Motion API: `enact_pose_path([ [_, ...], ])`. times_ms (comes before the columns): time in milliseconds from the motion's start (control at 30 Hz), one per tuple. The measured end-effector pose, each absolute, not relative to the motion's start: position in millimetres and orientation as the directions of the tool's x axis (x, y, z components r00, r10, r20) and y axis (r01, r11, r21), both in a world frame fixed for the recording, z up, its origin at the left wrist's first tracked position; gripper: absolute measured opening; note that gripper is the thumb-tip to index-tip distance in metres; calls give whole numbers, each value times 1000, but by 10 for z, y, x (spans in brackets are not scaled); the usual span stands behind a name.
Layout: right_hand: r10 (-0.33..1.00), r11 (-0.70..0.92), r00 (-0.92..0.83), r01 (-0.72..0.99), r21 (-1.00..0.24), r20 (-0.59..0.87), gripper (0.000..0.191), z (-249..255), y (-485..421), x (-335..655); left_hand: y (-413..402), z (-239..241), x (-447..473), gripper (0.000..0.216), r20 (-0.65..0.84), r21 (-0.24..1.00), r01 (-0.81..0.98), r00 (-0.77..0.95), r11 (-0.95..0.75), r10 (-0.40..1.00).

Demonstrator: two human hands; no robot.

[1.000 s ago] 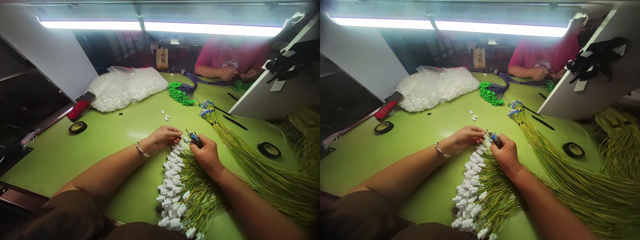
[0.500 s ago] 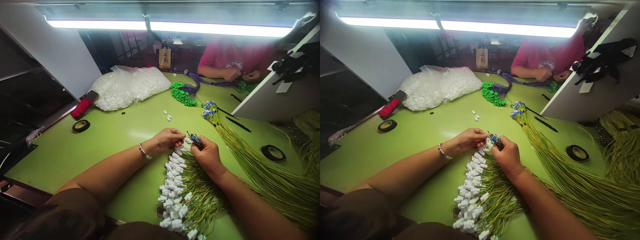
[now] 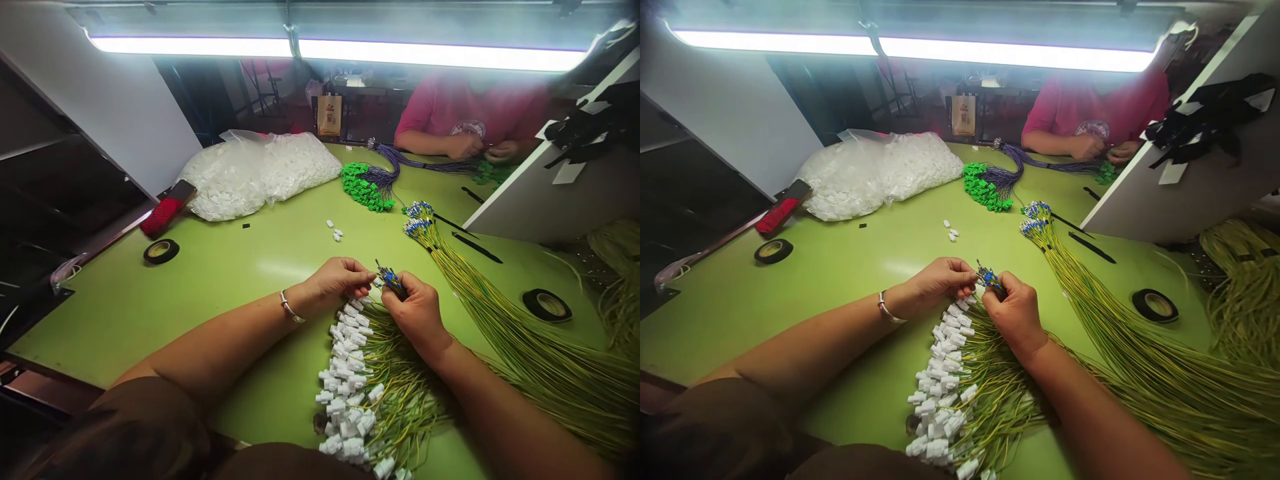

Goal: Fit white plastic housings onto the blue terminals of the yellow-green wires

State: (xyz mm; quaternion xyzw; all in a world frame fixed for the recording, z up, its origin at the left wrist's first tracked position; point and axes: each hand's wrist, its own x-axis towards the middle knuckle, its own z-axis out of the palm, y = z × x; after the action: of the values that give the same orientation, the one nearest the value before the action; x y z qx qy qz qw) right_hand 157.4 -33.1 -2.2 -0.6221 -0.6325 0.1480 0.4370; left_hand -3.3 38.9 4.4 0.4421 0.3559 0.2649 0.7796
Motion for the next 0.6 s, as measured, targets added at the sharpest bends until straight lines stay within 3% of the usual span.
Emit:
enact_pose_path([
  [333, 964, 76, 185, 489, -869, 188, 11, -24, -305, 1595, 286, 117, 40, 29, -290, 917, -87, 527, 390, 799],
  [600, 951, 126, 170, 549, -827, 257, 12, -64, -322, 1570, 281, 1, 64, 30, -311, 893, -122, 528, 433, 791],
])
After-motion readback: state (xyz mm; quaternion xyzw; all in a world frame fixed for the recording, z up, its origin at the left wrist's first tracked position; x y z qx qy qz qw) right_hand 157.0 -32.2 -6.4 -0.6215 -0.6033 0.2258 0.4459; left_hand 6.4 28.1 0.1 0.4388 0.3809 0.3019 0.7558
